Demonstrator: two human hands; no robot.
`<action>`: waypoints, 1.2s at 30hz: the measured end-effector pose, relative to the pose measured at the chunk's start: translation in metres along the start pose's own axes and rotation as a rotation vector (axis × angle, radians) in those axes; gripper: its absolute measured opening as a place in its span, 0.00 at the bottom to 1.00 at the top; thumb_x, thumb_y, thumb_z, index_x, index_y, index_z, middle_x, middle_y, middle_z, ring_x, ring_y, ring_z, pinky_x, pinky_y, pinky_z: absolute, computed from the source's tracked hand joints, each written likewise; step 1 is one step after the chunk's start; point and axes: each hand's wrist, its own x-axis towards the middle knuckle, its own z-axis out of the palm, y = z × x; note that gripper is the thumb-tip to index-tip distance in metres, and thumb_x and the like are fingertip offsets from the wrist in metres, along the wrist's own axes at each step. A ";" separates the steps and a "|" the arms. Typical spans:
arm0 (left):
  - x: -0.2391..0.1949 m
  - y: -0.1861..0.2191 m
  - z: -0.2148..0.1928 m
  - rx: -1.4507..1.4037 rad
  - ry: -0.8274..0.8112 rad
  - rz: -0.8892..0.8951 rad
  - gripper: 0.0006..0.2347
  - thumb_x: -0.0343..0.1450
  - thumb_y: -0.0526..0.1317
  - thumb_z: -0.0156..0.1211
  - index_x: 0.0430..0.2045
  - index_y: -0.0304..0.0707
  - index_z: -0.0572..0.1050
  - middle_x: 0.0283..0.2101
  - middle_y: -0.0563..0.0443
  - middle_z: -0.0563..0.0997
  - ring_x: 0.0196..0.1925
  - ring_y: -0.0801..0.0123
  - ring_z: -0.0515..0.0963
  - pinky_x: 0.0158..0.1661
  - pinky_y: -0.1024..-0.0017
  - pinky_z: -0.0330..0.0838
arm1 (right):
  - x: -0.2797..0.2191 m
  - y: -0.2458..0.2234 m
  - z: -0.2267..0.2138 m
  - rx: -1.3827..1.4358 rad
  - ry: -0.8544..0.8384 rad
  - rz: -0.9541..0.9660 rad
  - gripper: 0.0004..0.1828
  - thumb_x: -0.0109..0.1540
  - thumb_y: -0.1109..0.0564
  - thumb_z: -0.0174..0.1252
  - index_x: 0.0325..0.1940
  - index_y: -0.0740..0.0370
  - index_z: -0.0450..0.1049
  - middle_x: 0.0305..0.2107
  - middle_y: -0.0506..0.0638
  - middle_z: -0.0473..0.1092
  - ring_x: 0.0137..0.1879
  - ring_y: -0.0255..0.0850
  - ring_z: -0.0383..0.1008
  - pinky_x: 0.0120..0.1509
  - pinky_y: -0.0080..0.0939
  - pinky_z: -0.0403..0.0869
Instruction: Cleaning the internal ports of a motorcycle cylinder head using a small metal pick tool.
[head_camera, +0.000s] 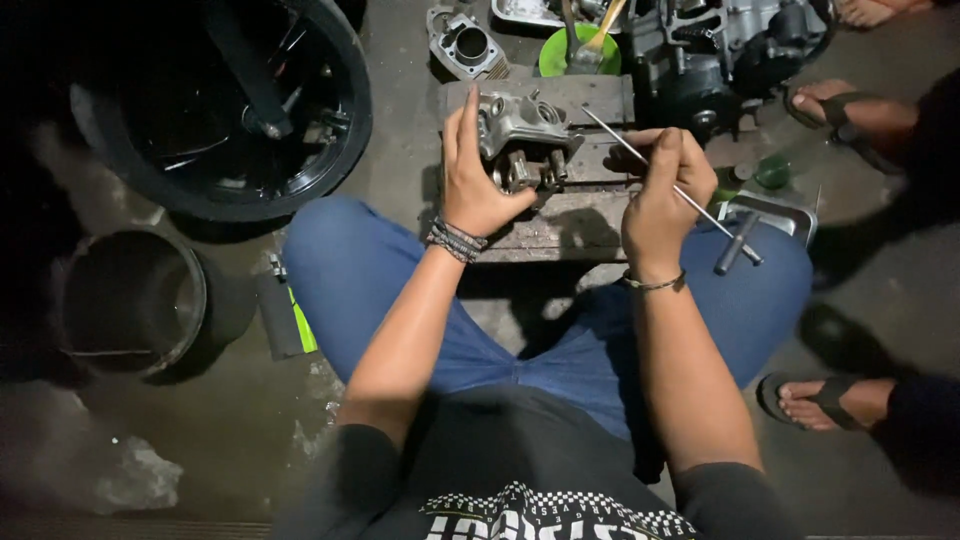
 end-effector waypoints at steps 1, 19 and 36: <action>0.000 -0.005 0.006 0.000 -0.011 0.004 0.53 0.52 0.40 0.76 0.74 0.44 0.46 0.62 0.39 0.66 0.62 0.47 0.73 0.64 0.57 0.72 | 0.000 0.000 -0.001 0.000 0.011 0.005 0.22 0.76 0.54 0.41 0.41 0.73 0.76 0.31 0.53 0.73 0.35 0.37 0.69 0.46 0.35 0.72; 0.000 -0.023 -0.012 -0.560 -0.301 -0.031 0.44 0.56 0.33 0.74 0.71 0.30 0.56 0.70 0.27 0.62 0.75 0.38 0.56 0.73 0.45 0.48 | 0.004 0.023 -0.016 0.035 -0.077 -0.098 0.15 0.75 0.61 0.54 0.34 0.67 0.76 0.27 0.58 0.73 0.39 0.38 0.71 0.45 0.42 0.71; 0.001 -0.019 -0.012 -0.499 -0.680 -0.107 0.40 0.53 0.35 0.76 0.64 0.36 0.67 0.57 0.35 0.76 0.63 0.49 0.73 0.64 0.50 0.60 | 0.017 0.011 -0.017 -0.325 -0.567 0.195 0.20 0.71 0.53 0.60 0.24 0.61 0.75 0.16 0.53 0.67 0.29 0.43 0.69 0.34 0.45 0.65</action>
